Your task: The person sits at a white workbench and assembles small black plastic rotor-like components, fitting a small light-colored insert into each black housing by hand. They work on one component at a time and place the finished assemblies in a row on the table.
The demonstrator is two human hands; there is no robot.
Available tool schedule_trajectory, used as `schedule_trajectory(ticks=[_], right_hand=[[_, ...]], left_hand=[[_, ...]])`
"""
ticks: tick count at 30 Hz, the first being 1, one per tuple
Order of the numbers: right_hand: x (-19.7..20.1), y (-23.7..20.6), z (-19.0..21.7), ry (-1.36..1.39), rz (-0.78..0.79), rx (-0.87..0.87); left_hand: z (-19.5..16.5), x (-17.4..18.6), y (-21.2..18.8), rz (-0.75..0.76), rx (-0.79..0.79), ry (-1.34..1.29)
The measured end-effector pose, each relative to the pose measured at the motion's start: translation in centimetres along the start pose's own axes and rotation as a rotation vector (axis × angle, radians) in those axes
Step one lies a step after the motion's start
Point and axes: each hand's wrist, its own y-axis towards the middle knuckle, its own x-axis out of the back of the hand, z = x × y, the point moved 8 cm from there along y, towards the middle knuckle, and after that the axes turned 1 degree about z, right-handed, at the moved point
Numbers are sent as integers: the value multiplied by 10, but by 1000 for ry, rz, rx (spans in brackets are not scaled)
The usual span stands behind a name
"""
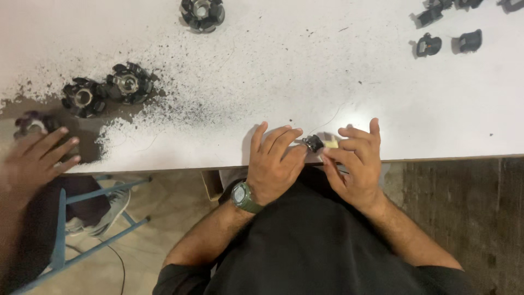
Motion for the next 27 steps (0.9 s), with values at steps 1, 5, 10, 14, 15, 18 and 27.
schedule_trajectory(ticks=[1,5,10,14,15,18,27], right_hand=[[-1,-2,2,29,-5,24],[-13,-8,0,73,18,-1],[-18,-10,-2,62,38,-20],[-20,-10,-1,56,38,-31],[-20,-10,-1,56,38,-37],[-20,-10,-1,64,34,-42],[-20,-9,-1,74,33,-40]], left_hand=[[0,1,-1,-13,16,-11],[1,1,-1,-33,55,-81],[2,-1,-4,-40,57,-132],[0,0,-6,-62,32,-95],[0,0,-6,-54,24,-70],[-3,-1,-5,-42,-11,-3],[-1,3,2,-62,35,-21]])
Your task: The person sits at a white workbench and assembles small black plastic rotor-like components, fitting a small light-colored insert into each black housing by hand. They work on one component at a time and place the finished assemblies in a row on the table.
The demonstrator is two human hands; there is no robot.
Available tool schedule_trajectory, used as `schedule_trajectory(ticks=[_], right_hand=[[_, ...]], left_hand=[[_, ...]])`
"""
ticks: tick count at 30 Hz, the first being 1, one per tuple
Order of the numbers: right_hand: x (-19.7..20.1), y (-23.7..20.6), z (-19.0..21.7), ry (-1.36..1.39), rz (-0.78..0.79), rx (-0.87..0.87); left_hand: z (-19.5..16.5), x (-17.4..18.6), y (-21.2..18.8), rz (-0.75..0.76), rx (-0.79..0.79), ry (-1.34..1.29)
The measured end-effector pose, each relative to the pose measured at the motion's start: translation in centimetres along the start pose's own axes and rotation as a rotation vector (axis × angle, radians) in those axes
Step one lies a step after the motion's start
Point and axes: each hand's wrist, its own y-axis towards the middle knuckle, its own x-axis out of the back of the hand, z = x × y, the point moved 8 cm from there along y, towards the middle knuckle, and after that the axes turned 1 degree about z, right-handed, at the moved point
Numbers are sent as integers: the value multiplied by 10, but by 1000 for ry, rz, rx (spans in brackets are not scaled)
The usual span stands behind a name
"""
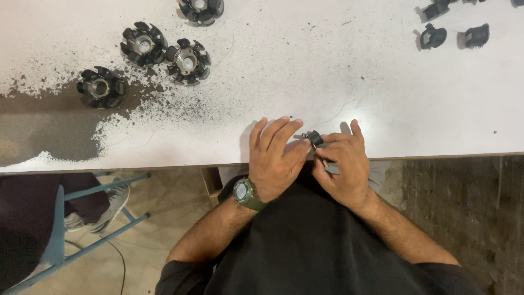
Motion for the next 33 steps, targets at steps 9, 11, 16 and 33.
schedule_trajectory(ticks=[9,11,16,33], right_hand=[[0,-6,5,-16,-47,101],[-2,-6,7,7,-48,153],[-8,-7,7,-27,-40,141],[12,23,1,-310,56,-36]], left_hand=[[14,-6,4,139,185,-125],[15,-7,4,139,182,-120],[15,-9,0,144,159,-132],[26,10,7,74,212,-137]])
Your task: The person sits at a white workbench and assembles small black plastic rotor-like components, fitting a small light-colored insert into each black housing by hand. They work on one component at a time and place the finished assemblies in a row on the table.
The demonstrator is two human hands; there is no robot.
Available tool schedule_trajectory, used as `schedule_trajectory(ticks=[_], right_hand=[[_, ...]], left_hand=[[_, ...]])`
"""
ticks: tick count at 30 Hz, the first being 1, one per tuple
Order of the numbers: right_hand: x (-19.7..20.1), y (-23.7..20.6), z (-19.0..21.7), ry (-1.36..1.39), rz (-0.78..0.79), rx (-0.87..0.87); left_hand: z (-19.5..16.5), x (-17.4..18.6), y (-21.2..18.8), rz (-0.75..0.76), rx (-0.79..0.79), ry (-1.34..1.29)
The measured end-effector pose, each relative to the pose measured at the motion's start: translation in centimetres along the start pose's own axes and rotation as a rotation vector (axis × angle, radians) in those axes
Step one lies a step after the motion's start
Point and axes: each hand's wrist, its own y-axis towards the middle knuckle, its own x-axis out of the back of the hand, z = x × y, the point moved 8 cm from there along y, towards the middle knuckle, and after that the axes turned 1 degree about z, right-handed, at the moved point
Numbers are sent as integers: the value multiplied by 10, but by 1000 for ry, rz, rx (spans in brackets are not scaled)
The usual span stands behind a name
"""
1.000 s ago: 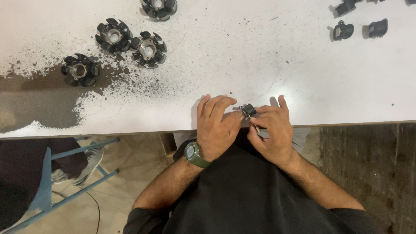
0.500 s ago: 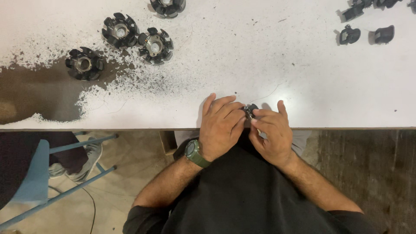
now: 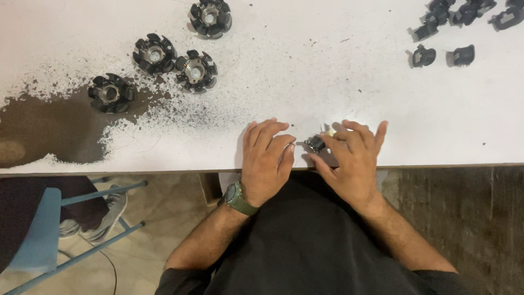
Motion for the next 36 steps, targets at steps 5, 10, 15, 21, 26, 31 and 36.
schedule_trajectory(ticks=[5,10,15,21,26,31,36], right_hand=[[11,-6,2,147,-117,86],[18,-16,6,211,-173,174],[14,-13,-4,265,-123,129],[-7,-8,4,153,25,180],[-13,-7,5,104,81,145],[-12,-8,-2,94,64,82],[-12,-9,-4,97,46,75]], left_hand=[[-6,1,1,65,35,-369],[-21,-30,-8,432,134,-938],[-1,-28,-3,405,215,-626],[0,-1,10,281,105,-290],[-26,8,14,179,-133,-74],[-35,7,2,135,-281,100],[-37,4,-6,72,-347,153]])
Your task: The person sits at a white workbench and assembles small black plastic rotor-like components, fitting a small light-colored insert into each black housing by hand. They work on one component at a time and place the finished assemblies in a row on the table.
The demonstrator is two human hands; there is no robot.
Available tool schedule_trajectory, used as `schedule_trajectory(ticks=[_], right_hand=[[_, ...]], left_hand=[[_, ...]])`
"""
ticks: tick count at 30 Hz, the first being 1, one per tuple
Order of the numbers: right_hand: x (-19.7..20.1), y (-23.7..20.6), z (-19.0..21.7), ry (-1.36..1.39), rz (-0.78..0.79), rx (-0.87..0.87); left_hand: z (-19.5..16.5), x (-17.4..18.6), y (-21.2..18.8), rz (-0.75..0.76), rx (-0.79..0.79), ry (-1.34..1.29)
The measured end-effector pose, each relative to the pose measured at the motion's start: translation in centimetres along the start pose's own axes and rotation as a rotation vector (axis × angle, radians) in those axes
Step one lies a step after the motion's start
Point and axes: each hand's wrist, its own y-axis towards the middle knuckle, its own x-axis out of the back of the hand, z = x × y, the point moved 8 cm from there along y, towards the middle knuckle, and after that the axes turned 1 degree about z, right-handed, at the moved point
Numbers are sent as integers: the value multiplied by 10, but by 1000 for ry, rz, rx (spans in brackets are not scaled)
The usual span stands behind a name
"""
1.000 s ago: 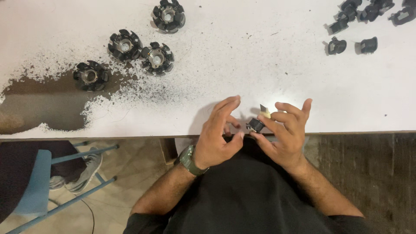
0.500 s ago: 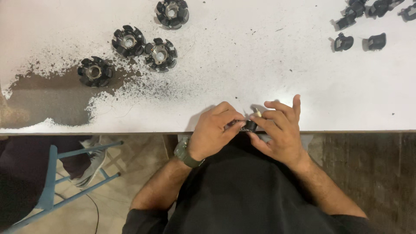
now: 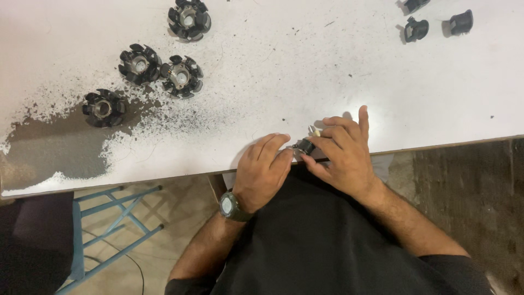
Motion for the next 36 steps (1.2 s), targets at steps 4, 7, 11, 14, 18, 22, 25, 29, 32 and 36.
schedule_trajectory(ticks=[4,7,11,14,18,22,25,29,32,36], right_hand=[[-3,-1,3,3,32,39],[-4,-1,4,-1,56,69],[-5,-2,2,0,55,57],[-3,-3,1,5,38,29],[-3,-2,1,9,39,10],[-3,-1,2,-1,59,1],[-3,1,4,-13,52,12],[-3,2,4,-15,55,-8],[2,0,5,24,13,-19],[14,-11,15,159,-142,48]], left_hand=[[-6,-7,2,12,-13,-42],[2,-14,7,58,99,-115],[17,-12,9,61,242,-227],[27,-7,5,76,351,-347],[31,-9,0,114,425,-441],[25,-3,1,30,333,-329],[23,-5,1,10,316,-292],[33,-22,-1,107,418,-327],[38,-33,-7,163,503,-396],[31,-34,-8,83,464,-441]])
